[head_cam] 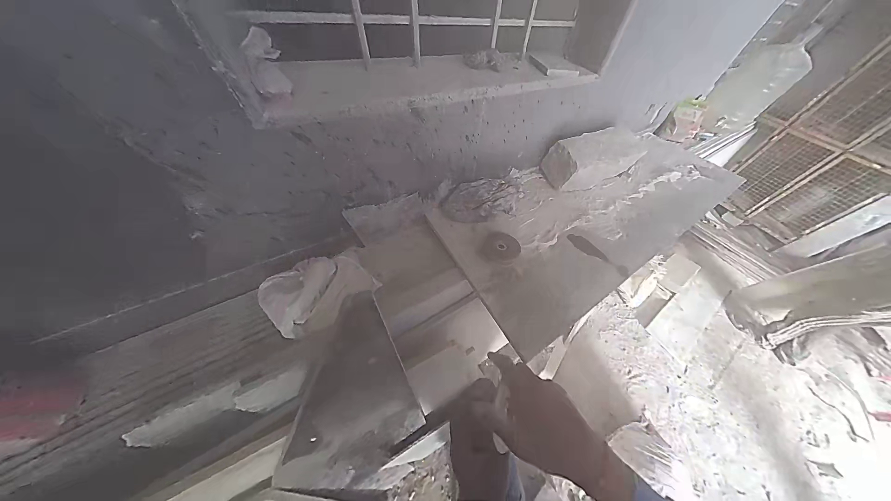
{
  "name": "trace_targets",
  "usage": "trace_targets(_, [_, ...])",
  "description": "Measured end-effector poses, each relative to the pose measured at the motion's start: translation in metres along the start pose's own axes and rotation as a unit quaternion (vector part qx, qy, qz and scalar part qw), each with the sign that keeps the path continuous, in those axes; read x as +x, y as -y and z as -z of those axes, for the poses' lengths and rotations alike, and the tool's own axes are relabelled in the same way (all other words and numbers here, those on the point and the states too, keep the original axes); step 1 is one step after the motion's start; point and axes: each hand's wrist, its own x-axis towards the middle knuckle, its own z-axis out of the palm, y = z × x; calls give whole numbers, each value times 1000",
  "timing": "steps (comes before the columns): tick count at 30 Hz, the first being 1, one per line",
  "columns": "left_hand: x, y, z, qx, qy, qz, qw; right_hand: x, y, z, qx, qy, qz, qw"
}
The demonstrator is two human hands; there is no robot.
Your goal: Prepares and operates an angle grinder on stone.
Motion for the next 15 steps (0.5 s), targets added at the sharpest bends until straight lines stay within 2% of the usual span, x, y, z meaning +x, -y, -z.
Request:
trace_targets(2, [7, -7, -12, -50, 40, -37, 997, -17, -21, -9, 86, -108, 22, 990])
trace_targets(4, [11, -21, -26, -34, 63, -52, 996, -27, -39, -16, 86, -240, 69, 964])
trace_targets(5, [13, -37, -29, -39, 91, -39, 994, -32, -45, -18, 64, -290, 94, 950])
trace_targets(6, [17, -65, -29, -56, 133, 12, 989, -40, -52, -20, 35, -329, 123, 936])
trace_targets(7, [24, -102, -29, -101, 161, 96, 977, -48, -59, -20, 14, -353, 148, 924])
trace_targets(8, [28, -126, -35, -139, 175, 145, 964, -57, -65, -17, 20, -362, 159, 918])
trace_targets(9, [24, -129, -45, -170, 173, 133, 961, -65, -72, -13, 56, -371, 154, 914])
trace_targets(10, [14, -116, -57, -183, 167, 82, 965, -74, -79, -10, 103, -375, 130, 912])
trace_targets(12, [-10, -77, -77, -155, 172, -41, 972, -90, -91, -5, 133, -358, 27, 924])
trace_targets(13, [-21, -65, -84, -130, 183, -58, 973, -98, -99, -4, 137, -344, -2, 929])
trace_targets(15, [-42, -64, -89, -77, 228, -42, 970, -119, -112, -7, 137, -330, 17, 934])
